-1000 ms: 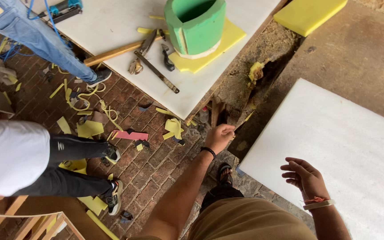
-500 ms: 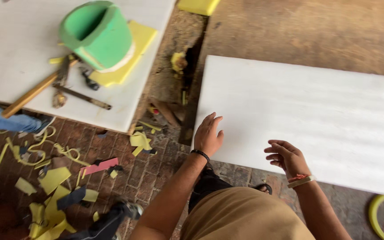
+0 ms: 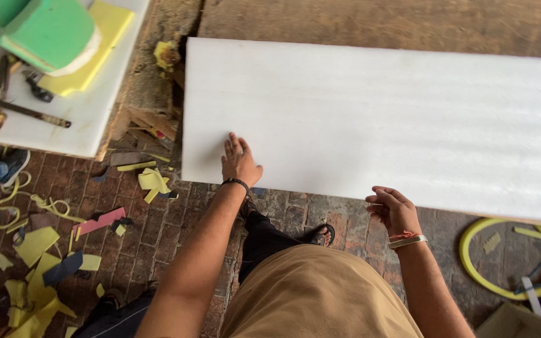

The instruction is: The person aligns a white foam sheet on a workbench, then places a quilted fabric cover over a yellow foam cushion. They smooth the cover and insert yellow foam strips into the cover's seams to shape the cushion. The person works with a coworker to position and adjust the materials.

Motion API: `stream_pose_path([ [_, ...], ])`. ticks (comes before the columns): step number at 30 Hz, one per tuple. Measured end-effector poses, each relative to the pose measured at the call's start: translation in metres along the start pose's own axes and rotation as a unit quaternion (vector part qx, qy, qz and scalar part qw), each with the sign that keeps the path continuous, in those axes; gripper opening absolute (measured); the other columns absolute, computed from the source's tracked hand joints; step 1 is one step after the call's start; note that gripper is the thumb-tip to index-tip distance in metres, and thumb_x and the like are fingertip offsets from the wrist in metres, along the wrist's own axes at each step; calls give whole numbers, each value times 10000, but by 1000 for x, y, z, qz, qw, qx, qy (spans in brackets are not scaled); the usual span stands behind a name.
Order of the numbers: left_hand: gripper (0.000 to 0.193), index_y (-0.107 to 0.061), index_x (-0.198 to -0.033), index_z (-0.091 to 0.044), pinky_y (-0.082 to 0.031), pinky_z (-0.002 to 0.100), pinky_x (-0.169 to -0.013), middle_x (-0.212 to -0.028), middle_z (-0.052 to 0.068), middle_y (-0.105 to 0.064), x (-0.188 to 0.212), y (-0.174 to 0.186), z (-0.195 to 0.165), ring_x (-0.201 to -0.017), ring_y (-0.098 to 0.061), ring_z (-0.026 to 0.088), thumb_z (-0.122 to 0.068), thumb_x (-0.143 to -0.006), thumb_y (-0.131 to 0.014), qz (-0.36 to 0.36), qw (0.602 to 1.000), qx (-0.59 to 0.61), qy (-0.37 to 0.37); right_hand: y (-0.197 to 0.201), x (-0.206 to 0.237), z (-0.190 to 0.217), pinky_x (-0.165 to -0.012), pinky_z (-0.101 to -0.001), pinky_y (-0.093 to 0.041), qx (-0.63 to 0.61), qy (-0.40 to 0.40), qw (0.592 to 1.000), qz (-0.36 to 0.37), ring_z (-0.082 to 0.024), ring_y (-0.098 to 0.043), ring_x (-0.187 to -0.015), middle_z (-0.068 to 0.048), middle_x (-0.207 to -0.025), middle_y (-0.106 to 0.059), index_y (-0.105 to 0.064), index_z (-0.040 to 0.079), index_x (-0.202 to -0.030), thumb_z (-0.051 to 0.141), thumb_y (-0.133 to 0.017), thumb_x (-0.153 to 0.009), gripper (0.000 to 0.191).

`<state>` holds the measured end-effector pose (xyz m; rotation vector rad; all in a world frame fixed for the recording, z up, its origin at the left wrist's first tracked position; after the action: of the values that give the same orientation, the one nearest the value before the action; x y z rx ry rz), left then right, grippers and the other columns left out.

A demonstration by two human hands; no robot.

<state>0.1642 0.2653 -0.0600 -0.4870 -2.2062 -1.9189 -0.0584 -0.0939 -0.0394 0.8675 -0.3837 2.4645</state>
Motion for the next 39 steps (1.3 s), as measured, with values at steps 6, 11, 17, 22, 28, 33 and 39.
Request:
stream_pose_path([
  [6, 816, -342, -1566, -152, -249, 532, -1228, -1686, 206, -112, 54, -32, -82, -1556, -164, 370, -319, -878, -749, 7, 994, 53, -90, 47, 19, -3, -644, -281, -539, -22, -7, 999, -25, -147, -687, -734, -71, -898, -736, -686, 34, -1200, 196, -648, -986, 271],
  [11, 769, -409, -1520, -125, -259, 491, -1231, -1664, 230, -181, 84, -39, -142, -1532, -211, 386, -283, -862, -774, 15, 980, 78, -180, 73, 32, -9, -651, -285, -554, -55, 15, 998, -17, -151, -701, -725, -70, -884, -755, -696, 48, -1177, 203, -618, -989, 256],
  [17, 718, -468, -1491, -139, -275, 455, -1227, -1650, 183, -260, 93, -34, -182, -1525, -253, 355, -266, -853, -772, 29, 970, 67, -230, 110, 48, -31, -656, -295, -574, -125, 27, 990, -62, -135, -695, -692, -50, -865, -746, -690, 44, -1160, 200, -630, -998, 232],
  [22, 692, -481, -1481, -141, -297, 449, -1214, -1643, 167, -287, 100, -36, -239, -1511, -273, 353, -234, -859, -768, 57, 943, 58, -323, 146, 89, -64, -643, -272, -552, -187, 37, 971, -147, -106, -687, -681, -22, -864, -739, -699, 83, -1147, 199, -632, -991, 206],
  [28, 623, -555, -1416, -132, -315, 453, -1211, -1585, 163, -403, 147, -65, -324, -1487, -345, 323, -227, -844, -781, 120, 867, 48, -481, 177, 169, -112, -636, -265, -553, -272, 62, 921, -271, -96, -682, -683, -24, -882, -745, -693, 78, -1135, 191, -656, -981, 194],
  [33, 489, -635, -1330, -138, -361, 460, -1177, -1526, 145, -484, 210, -117, -367, -1440, -411, 322, -251, -870, -761, 199, 769, 9, -608, 169, 242, -174, -620, -263, -544, -351, 86, 850, -383, -102, -678, -681, -49, -893, -758, -701, 73, -1132, 184, -668, -974, 196],
  [39, 431, -702, -1234, -118, -430, 442, -1115, -1430, 147, -597, 310, -160, -362, -1338, -531, 333, -239, -826, -775, 287, 581, 17, -761, 100, 337, -272, -596, -253, -528, -416, 49, 746, -517, -109, -685, -681, -35, -901, -766, -708, 83, -1120, 229, -673, -950, 227],
])
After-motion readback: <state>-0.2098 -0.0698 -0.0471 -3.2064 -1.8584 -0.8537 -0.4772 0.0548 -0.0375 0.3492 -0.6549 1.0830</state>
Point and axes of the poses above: each hand's wrist, its own x-axis away from the middle knuckle, its own y-axis out of the back of the hand, z = x × y, the point moved 7 cm from there along -x, towards the middle knuckle
